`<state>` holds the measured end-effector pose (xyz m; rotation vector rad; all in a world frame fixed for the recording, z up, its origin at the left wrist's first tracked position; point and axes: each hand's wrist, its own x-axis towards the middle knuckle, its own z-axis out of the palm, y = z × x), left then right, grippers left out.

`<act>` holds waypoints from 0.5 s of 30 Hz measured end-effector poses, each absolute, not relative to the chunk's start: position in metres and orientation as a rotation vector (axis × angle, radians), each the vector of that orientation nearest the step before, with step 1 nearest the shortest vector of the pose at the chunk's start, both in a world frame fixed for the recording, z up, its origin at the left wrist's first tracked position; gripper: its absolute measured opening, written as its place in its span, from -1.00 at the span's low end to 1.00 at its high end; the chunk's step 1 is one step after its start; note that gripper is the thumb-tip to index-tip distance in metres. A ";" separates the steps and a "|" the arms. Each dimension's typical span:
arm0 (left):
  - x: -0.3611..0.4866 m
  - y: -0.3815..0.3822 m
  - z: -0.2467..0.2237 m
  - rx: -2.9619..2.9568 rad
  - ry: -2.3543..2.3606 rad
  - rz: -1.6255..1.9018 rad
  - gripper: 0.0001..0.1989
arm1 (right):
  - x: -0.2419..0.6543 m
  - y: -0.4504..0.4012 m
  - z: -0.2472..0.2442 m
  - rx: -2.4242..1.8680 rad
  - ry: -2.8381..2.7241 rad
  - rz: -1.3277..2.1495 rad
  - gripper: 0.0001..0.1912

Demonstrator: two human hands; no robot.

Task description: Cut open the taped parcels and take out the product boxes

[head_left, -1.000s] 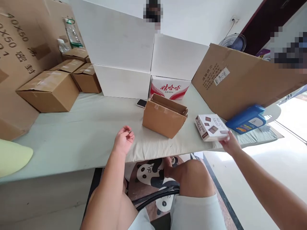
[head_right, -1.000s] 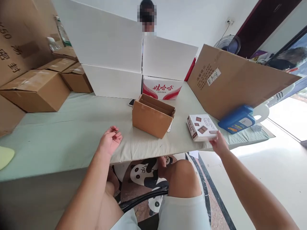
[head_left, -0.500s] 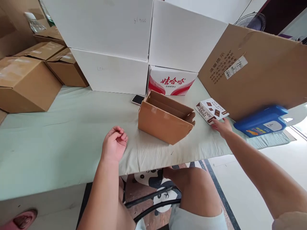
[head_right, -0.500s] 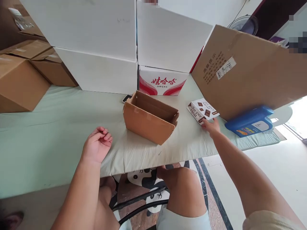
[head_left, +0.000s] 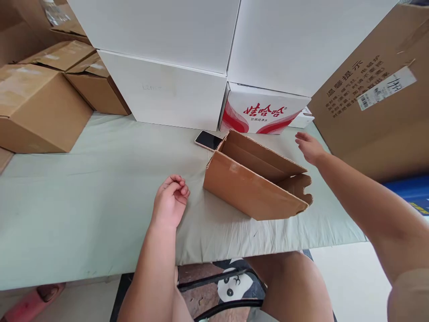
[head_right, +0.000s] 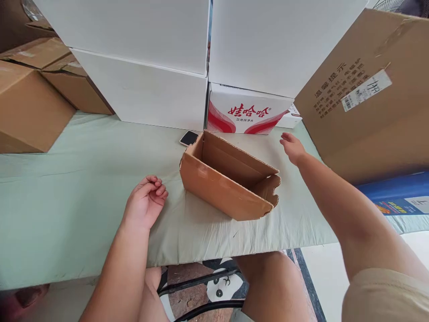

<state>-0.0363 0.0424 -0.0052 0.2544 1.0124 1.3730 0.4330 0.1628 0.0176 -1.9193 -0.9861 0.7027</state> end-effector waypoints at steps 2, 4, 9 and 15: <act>-0.036 0.041 -0.004 0.256 0.990 1.367 -0.82 | 0.411 0.133 0.033 -1.869 -0.967 0.749 -0.72; -0.036 0.037 -0.004 0.268 0.966 1.360 -0.81 | 0.386 0.092 0.052 -1.779 -0.993 0.837 -0.66; -0.033 0.021 -0.001 0.308 0.906 1.379 -0.79 | 0.321 0.007 0.094 -1.801 -1.206 1.059 -0.26; -0.036 0.002 0.002 0.325 0.871 1.425 -0.73 | 0.304 -0.030 0.104 -1.964 -0.841 1.263 -0.50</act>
